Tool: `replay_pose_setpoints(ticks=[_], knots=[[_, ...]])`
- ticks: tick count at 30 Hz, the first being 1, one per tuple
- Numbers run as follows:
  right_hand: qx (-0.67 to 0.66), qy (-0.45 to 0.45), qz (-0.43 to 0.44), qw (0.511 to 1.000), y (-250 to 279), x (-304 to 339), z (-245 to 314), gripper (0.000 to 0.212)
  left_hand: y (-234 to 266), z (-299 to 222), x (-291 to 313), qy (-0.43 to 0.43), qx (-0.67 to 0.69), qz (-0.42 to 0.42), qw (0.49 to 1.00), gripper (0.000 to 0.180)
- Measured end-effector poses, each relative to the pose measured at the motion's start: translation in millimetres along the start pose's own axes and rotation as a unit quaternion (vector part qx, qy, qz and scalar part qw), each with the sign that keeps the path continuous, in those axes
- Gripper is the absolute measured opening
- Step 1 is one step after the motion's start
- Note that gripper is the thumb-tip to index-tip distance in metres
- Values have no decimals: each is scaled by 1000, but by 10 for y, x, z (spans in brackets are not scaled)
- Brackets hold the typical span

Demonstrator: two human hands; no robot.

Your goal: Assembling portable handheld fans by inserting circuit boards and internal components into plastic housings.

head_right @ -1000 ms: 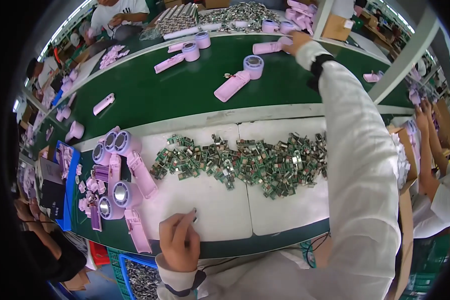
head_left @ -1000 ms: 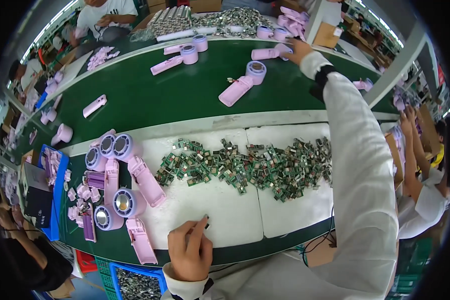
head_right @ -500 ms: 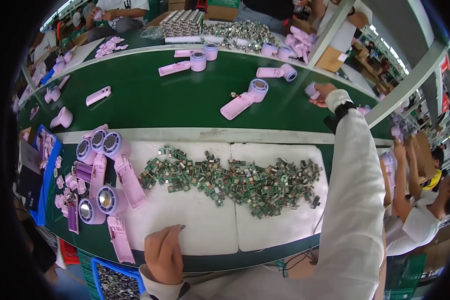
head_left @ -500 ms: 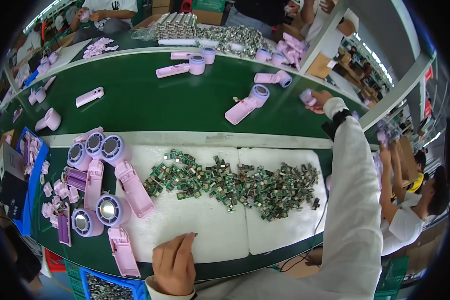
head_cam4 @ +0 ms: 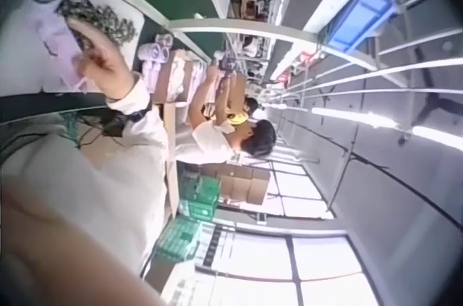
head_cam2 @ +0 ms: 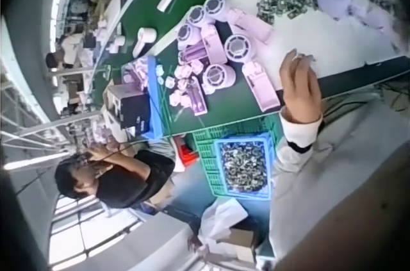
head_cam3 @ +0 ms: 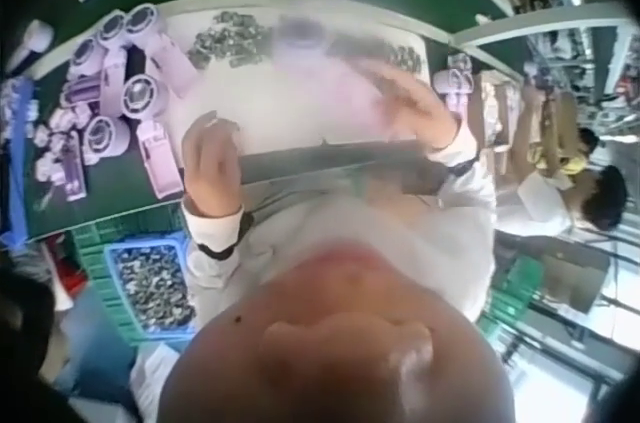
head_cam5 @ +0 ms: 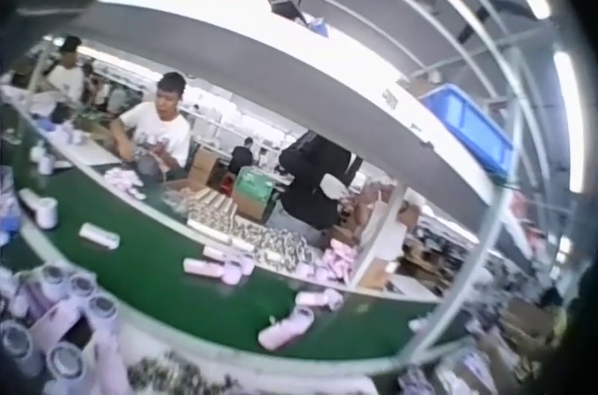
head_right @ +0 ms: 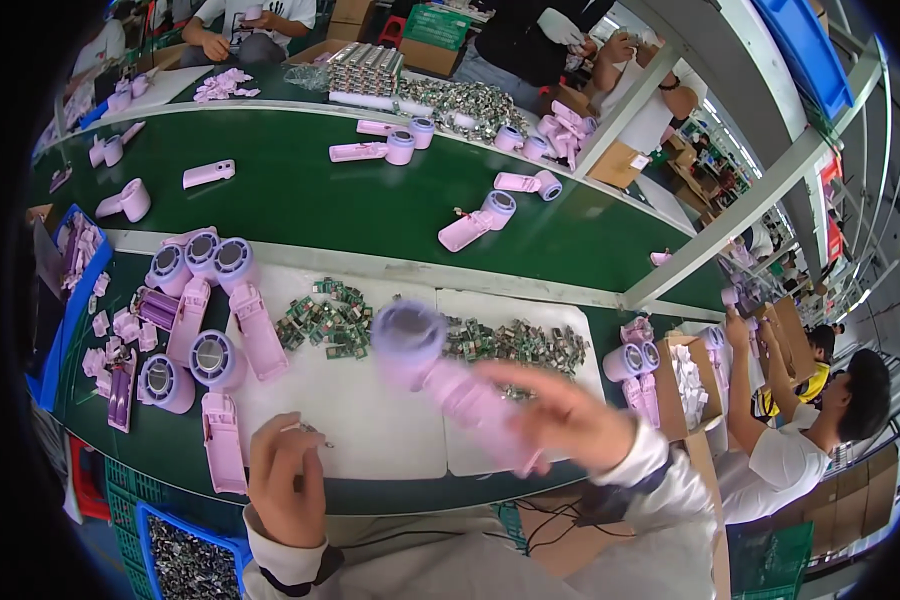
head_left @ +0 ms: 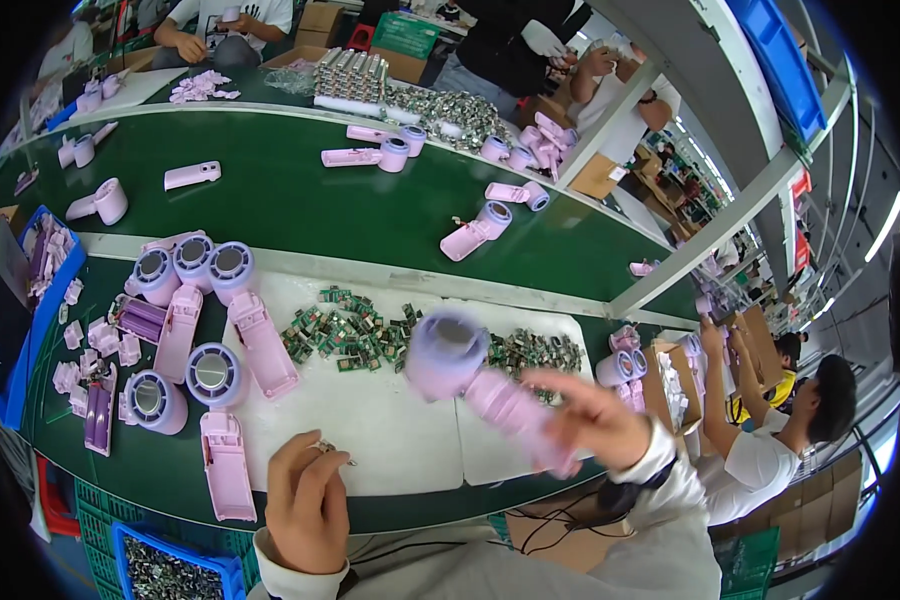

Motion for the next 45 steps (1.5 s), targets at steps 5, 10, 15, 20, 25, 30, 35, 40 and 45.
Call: replay_pose_setpoints(ticks=[5, 10, 15, 20, 25, 30, 35, 40, 45], knots=[[-42, -32, 62, 997, -696, -126, -452, 58, 166, -33, 136, -2, 33, 5, 999, 33], [183, -81, 22, 980, -1116, -396, -373, 62, 273, -39, 267, 13, 144, 78, 987, 32], [515, 89, 7, 852, -1161, -694, -323, 57, 216, 25, 324, -31, 235, 84, 968, 28], [620, 153, 69, 766, -1048, -909, -172, 43, 194, -16, 389, -17, 271, 121, 955, 29], [655, 213, 65, 722, -1097, -941, -162, 38, 182, 45, 461, -1, 258, 128, 958, 34], [567, 190, 0, 801, -1169, -877, -273, 29, 234, 81, 458, -31, 264, 163, 950, 33], [459, 155, -54, 873, -1190, -972, -268, 19, 163, 117, 377, 48, 296, 151, 942, 30], [410, 148, -78, 897, -1144, -944, -233, 13, 154, 178, 239, 151, 315, 59, 935, 29], [318, 110, -63, 940, -1143, -948, -280, 14, 130, 209, 237, 107, 296, 91, 945, 30]])
Point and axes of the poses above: each hand's wrist, its own x-axis away from the middle knuckle, its own y-axis out of the back of the hand, z = x × y, the point moved 2 cm from there along -x, towards the middle knuckle, and after that the axes turned 14 degrees about z, right-handed, at the moved point
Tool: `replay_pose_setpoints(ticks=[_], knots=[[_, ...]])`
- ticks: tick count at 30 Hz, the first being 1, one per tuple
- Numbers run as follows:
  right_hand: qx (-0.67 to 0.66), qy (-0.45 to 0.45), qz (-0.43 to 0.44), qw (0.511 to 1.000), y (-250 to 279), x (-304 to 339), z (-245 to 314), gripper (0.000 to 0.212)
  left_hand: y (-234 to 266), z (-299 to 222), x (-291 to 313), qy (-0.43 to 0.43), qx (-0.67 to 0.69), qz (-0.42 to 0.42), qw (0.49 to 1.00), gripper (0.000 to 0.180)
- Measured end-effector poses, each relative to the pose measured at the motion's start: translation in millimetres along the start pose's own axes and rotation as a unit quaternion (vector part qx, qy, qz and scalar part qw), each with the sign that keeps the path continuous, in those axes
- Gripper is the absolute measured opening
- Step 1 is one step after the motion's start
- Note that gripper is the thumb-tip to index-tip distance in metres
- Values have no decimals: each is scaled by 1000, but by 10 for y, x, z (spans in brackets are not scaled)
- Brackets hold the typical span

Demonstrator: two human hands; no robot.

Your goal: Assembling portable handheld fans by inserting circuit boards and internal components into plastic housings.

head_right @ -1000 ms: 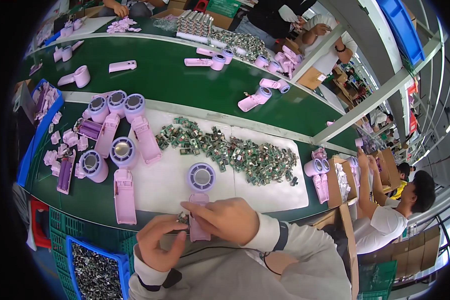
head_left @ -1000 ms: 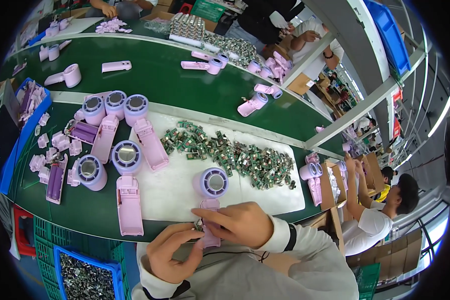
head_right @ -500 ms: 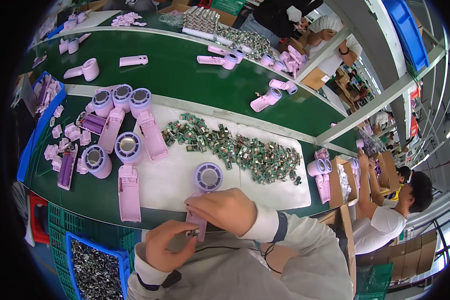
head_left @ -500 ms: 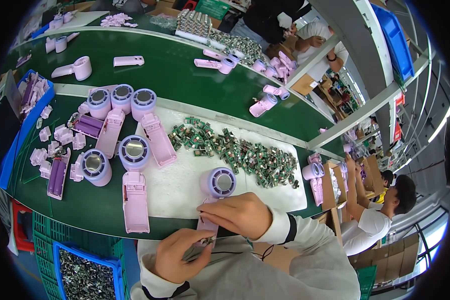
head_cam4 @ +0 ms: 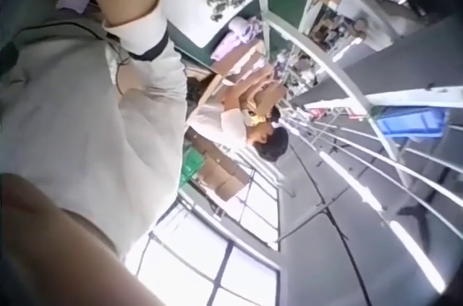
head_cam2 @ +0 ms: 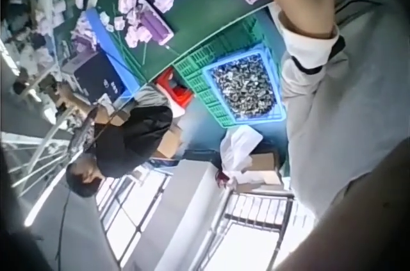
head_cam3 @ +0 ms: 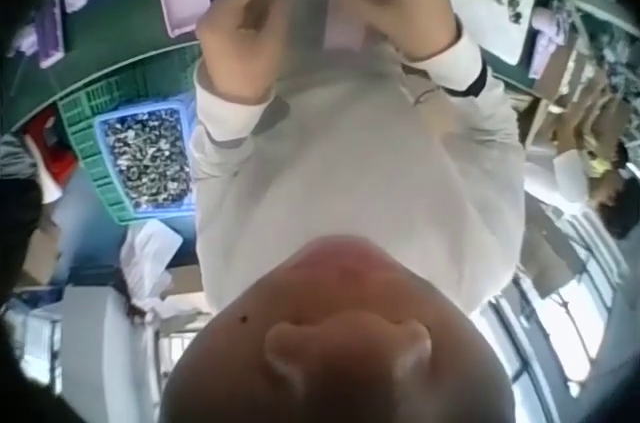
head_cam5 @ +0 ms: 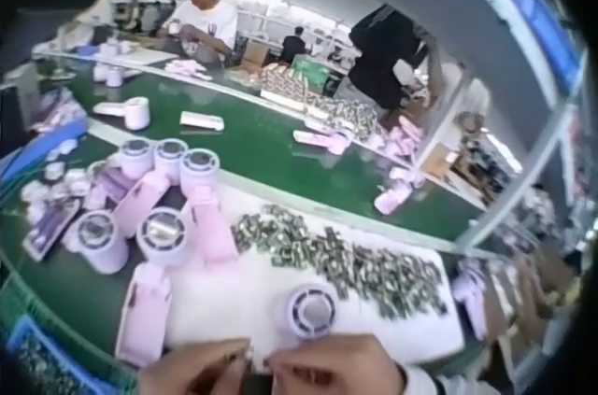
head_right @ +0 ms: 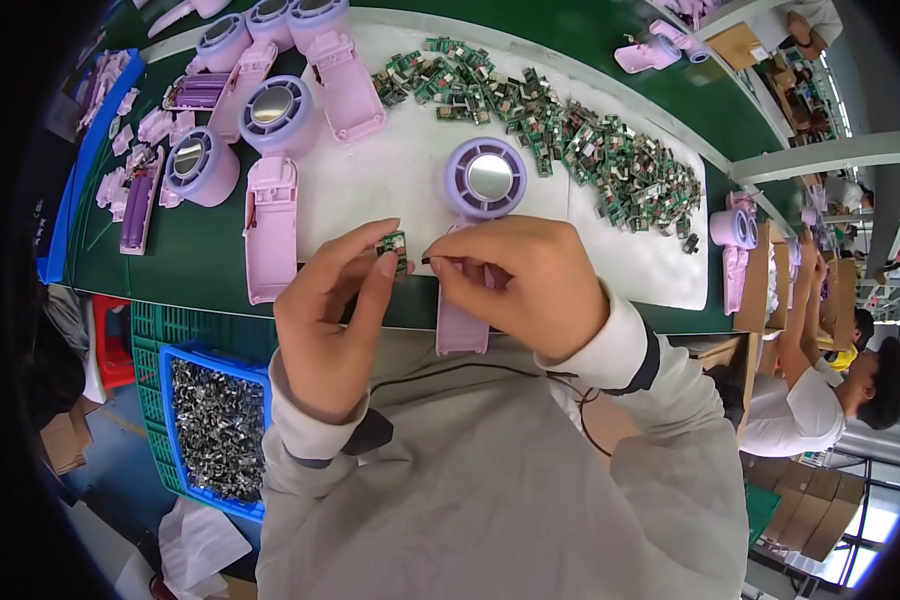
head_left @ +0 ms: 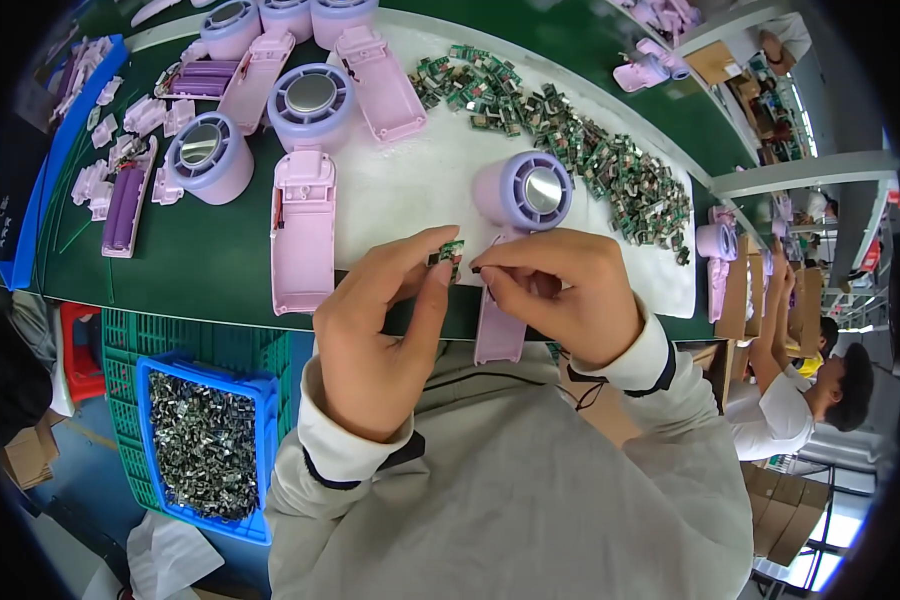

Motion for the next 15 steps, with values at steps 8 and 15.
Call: replay_pose_setpoints(ticks=[8, 15], knots=[[-80, -29, -5, 996, 2, 29, 8, 15, -41, -7, 53, 35, 29, 30, 999, 34], [-37, 44, 27, 998, 157, 96, 20, 12, 12, -27, 0, -41, -31, 70, 996, 28]])
Point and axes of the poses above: each hand's wrist, its own x-axis away from the middle knuckle, its own y-axis out of the back of the hand, z = x × y, the point moved 2 cm from there along -x, towards the middle knuckle, and after that the axes turned 14 degrees about z, right-handed, at the moved point
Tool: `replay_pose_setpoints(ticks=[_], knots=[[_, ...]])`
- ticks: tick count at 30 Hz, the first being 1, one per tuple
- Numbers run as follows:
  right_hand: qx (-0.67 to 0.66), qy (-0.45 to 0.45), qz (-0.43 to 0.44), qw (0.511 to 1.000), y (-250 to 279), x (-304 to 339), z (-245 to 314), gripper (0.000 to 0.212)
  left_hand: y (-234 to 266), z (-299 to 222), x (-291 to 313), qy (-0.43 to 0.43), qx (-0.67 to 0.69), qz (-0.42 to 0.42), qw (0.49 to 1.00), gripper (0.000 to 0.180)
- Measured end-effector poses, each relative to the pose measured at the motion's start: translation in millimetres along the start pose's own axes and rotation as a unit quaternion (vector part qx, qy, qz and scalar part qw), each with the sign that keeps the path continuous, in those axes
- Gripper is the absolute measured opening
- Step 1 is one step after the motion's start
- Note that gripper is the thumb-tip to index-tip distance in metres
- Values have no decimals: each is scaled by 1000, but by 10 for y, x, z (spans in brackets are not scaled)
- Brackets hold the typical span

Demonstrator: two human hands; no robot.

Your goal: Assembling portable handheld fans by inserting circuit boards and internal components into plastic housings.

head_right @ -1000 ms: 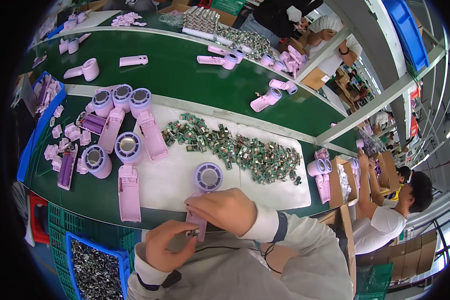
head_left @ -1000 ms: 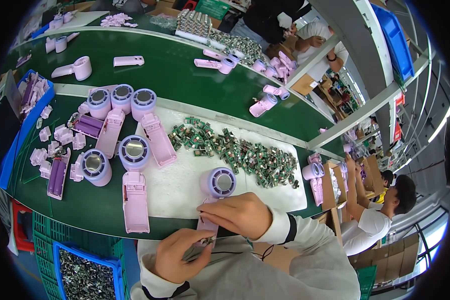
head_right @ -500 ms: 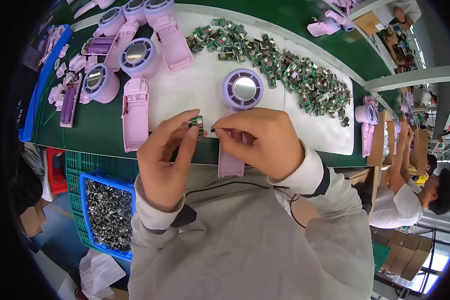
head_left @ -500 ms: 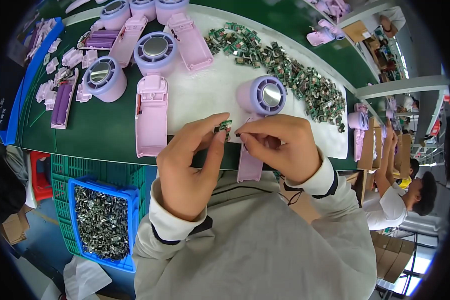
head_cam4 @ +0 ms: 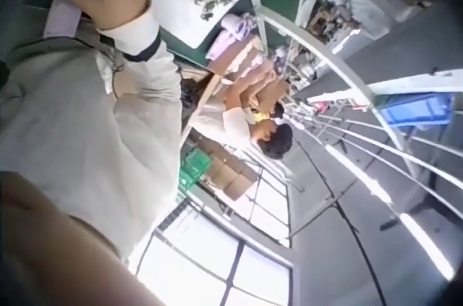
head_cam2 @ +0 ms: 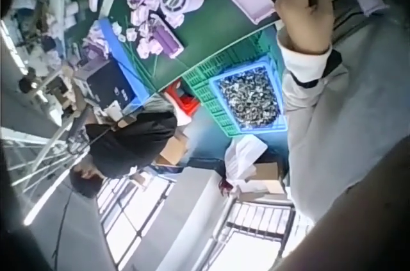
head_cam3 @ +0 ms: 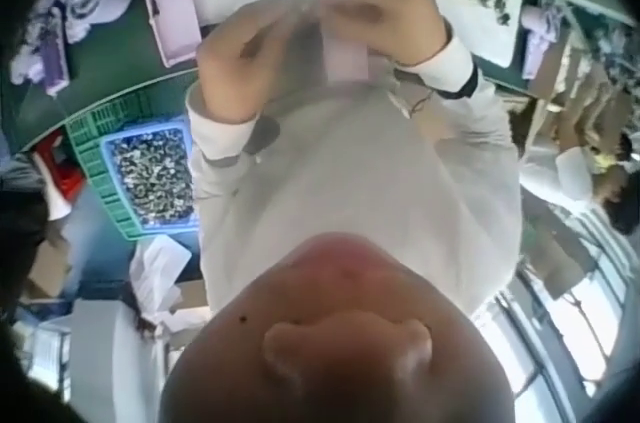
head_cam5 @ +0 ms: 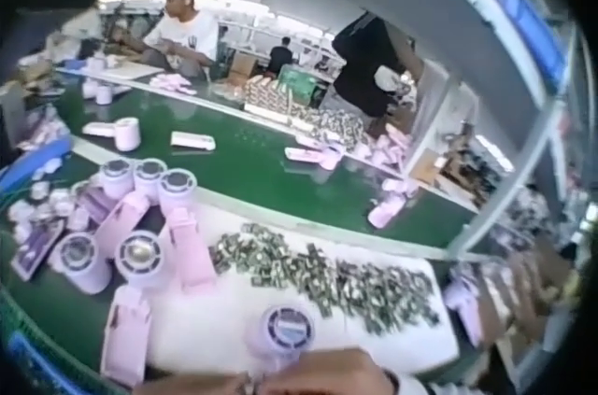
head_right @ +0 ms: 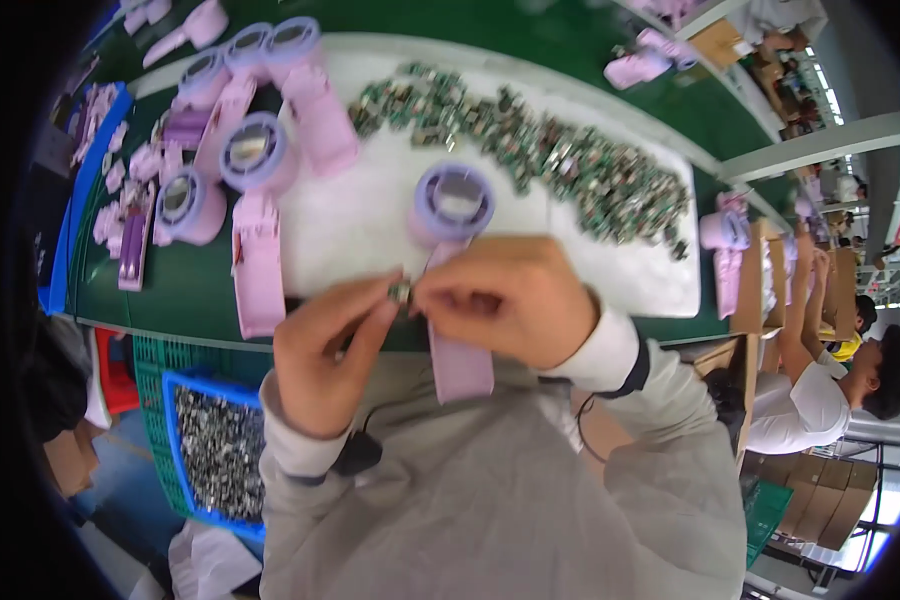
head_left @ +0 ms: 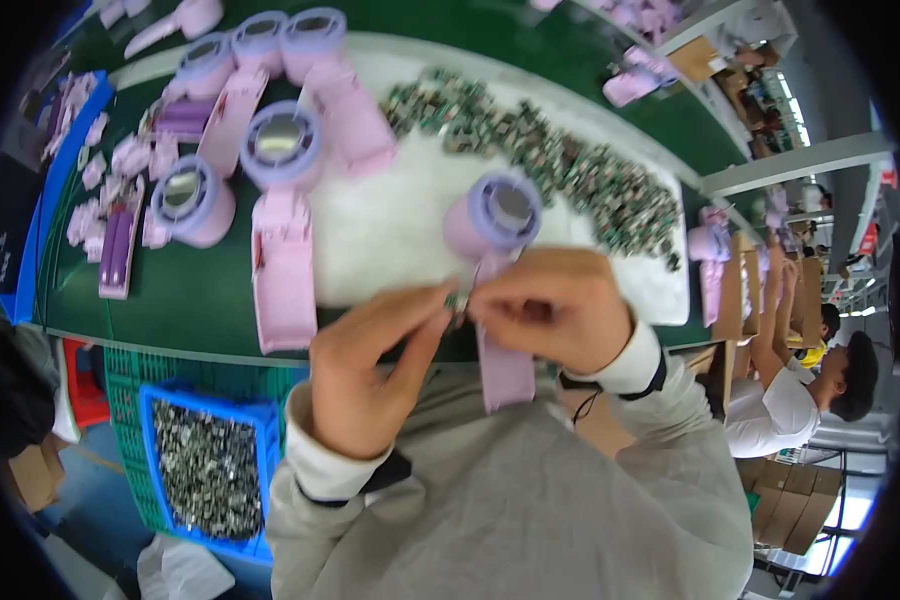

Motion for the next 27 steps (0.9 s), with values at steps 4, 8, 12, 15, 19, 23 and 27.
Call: replay_pose_setpoints(ticks=[4, 8, 12, 15, 19, 23, 27], knots=[[-65, 33, 39, 997, 149, -30, -140, 10, 27, 6, -30, -14, 65, 52, 996, 27], [-118, 66, 48, 990, 77, 21, -203, 12, 10, 43, 16, 21, 197, 83, 977, 28], [-113, 76, 57, 989, 25, 45, -199, 14, 17, 64, 59, 24, 178, 90, 980, 31], [-104, 57, 62, 991, -1, 59, -270, 15, -10, 82, 61, 22, 141, 85, 986, 33], [-77, 28, 44, 996, -22, 82, -258, 18, -66, 91, 32, 49, 81, 69, 993, 27], [33, 114, 30, 992, 49, 124, -265, 24, -148, 4, -30, 64, 123, -30, 990, 26], [160, 182, 78, 967, 58, 122, -211, 31, -132, 14, -32, 103, 146, -25, 984, 25]])
Point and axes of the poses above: each hand's wrist, its own x-axis away from the middle knuckle, its own y-axis out of the back of the hand, z = x × y, the point moved 2 cm from there along -x, towards the middle knuckle, and after that the axes turned 14 degrees about z, right-handed, at the moved point
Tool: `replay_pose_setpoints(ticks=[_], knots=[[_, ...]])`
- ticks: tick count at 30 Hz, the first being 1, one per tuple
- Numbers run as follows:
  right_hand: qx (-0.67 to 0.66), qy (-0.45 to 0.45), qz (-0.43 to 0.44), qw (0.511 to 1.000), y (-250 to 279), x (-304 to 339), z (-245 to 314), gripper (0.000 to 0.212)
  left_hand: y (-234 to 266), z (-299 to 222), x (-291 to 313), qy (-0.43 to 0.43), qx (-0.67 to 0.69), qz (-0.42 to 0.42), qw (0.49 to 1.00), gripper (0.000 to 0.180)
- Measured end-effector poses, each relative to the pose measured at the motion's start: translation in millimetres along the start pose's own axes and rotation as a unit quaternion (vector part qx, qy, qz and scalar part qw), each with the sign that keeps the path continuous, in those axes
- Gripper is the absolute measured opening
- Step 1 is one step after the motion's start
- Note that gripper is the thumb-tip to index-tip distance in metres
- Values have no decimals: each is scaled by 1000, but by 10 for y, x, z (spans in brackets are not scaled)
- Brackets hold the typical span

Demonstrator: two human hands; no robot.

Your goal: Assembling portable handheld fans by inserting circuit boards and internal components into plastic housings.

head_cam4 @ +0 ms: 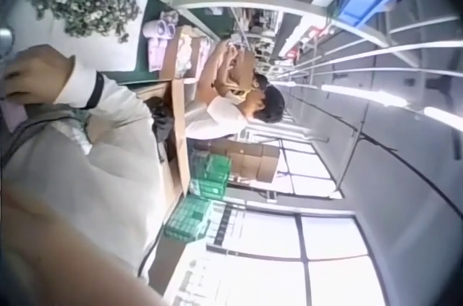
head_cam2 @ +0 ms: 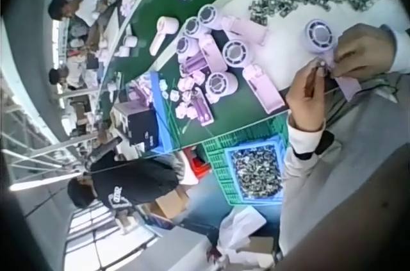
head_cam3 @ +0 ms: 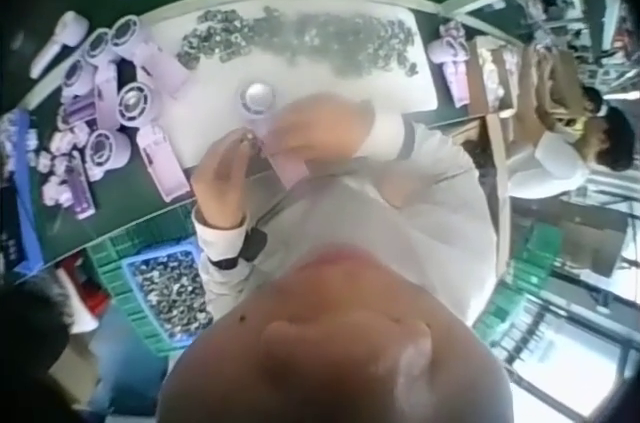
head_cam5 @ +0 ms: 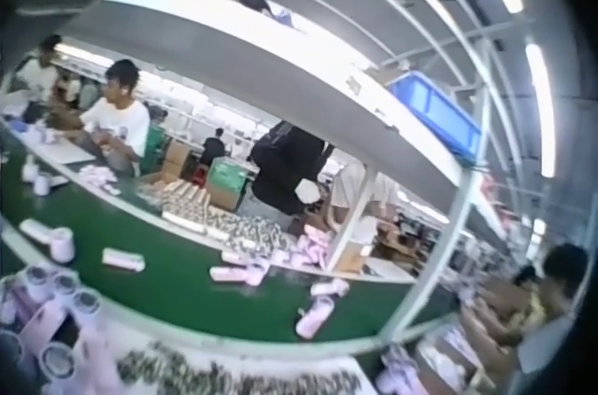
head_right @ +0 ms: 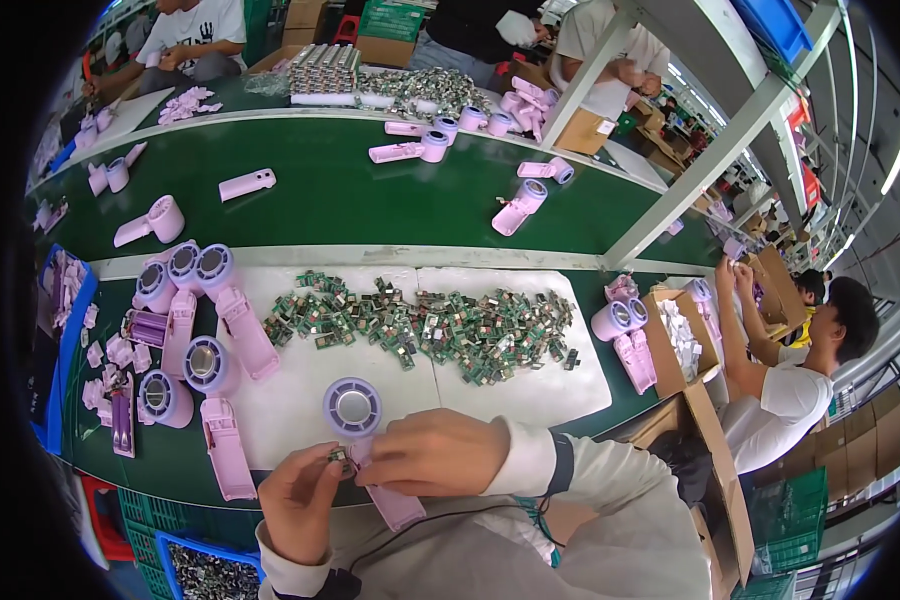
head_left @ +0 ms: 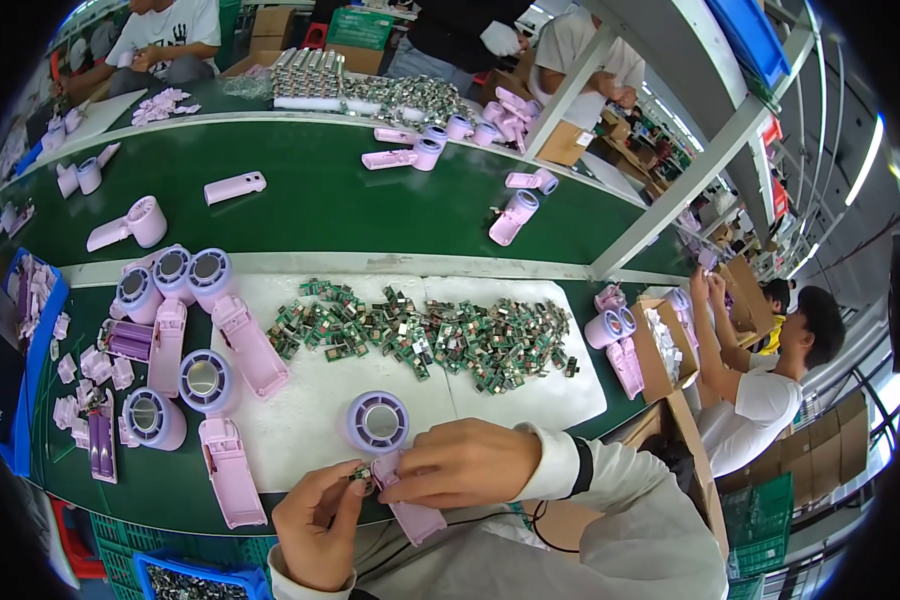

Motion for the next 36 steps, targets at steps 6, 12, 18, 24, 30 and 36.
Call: replay_pose_setpoints(ticks=[6, 12, 18, 24, 30, 36], knots=[[112, 36, 28, 993, -15, -38, 7, 38, -13, -13, -28, 5, 33, 0, 999, 26], [111, 47, 47, 992, -5, -43, 6, 31, -9, -1, -22, 13, 33, 15, 999, 27], [117, 70, 56, 989, -57, -77, 8, 26, -7, -20, -1, 16, 28, 4, 999, 27], [-75, 8, -81, 994, -127, -68, 88, 18, -5, -22, -14, 24, 53, -2, 998, 27], [-217, -213, -165, 938, -174, -69, 252, 15, -24, -3, 23, 18, 85, -21, 996, 25], [-72, -135, -157, 976, -191, -64, 153, 18, -42, -25, -87, -12, 29, -6, 999, 26]])
Point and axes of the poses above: each hand's wrist, its own x-axis away from the middle knuckle, its own y-axis out of the back of the hand, z = x × y, the point moved 2 cm from there along -x, towards the middle knuckle, and after that the axes turned 14 degrees about z, right-handed, at the moved point
